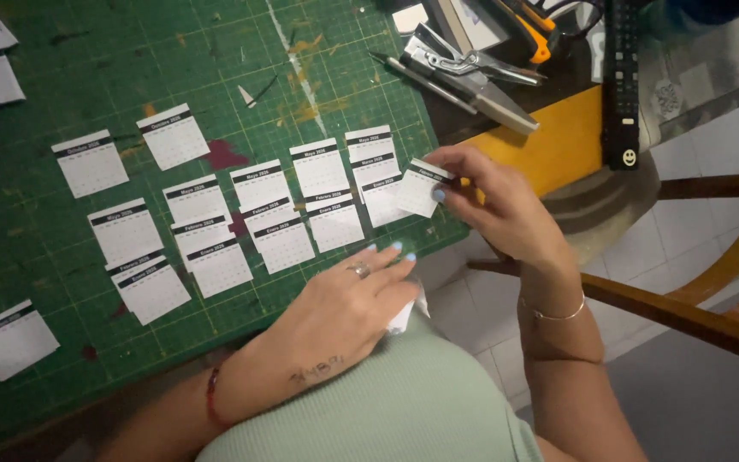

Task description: Organizing small printed calendar slips by placing them into a grid layout on a cutting mat.

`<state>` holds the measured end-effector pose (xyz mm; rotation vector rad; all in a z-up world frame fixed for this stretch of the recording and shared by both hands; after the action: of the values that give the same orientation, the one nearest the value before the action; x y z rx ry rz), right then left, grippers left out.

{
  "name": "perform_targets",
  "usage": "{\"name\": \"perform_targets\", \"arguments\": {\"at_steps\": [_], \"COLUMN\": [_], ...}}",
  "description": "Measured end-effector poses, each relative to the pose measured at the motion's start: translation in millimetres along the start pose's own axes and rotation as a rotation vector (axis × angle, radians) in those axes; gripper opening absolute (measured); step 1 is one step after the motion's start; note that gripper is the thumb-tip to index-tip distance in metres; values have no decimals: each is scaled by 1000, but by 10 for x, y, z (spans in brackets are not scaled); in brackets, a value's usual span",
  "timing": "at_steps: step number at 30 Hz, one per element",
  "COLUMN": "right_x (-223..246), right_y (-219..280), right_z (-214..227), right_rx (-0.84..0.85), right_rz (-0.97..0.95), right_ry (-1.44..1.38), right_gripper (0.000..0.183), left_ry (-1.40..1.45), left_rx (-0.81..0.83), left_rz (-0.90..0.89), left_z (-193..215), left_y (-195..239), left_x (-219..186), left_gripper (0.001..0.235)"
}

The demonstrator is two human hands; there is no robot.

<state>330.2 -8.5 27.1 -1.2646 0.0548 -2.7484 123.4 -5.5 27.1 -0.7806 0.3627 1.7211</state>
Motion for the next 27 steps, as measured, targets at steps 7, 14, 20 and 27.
{"name": "perform_targets", "arguments": {"at_steps": [7, 14, 20, 27], "right_x": [-149, -173, -393, -436], "right_y": [-27, -308, -455, -486], "right_z": [62, 186, 83, -1], "right_rx": [-21, -131, -102, -133], "right_rz": [102, 102, 98, 154], "right_ry": [89, -2, 21, 55], "right_gripper": [27, 11, 12, 12], "left_ry": [-6, -19, -26, -58], "left_rx": [16, -7, -37, -69], "left_rz": [41, 87, 94, 85], "left_z": [-97, -153, -143, -166], "left_y": [-114, -127, -149, -164], "left_x": [104, 154, 159, 173], "left_gripper": [34, 15, 11, 15]}}
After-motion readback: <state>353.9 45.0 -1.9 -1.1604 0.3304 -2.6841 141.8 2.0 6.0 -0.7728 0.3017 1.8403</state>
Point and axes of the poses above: each hand's wrist, its own y-axis away from the middle knuckle, its own z-axis out of the back of the hand, x = y × z, the point moved 7 cm from there along -y, towards the middle knuckle, and after that the axes turned 12 degrees about z, right-handed, at the moved point
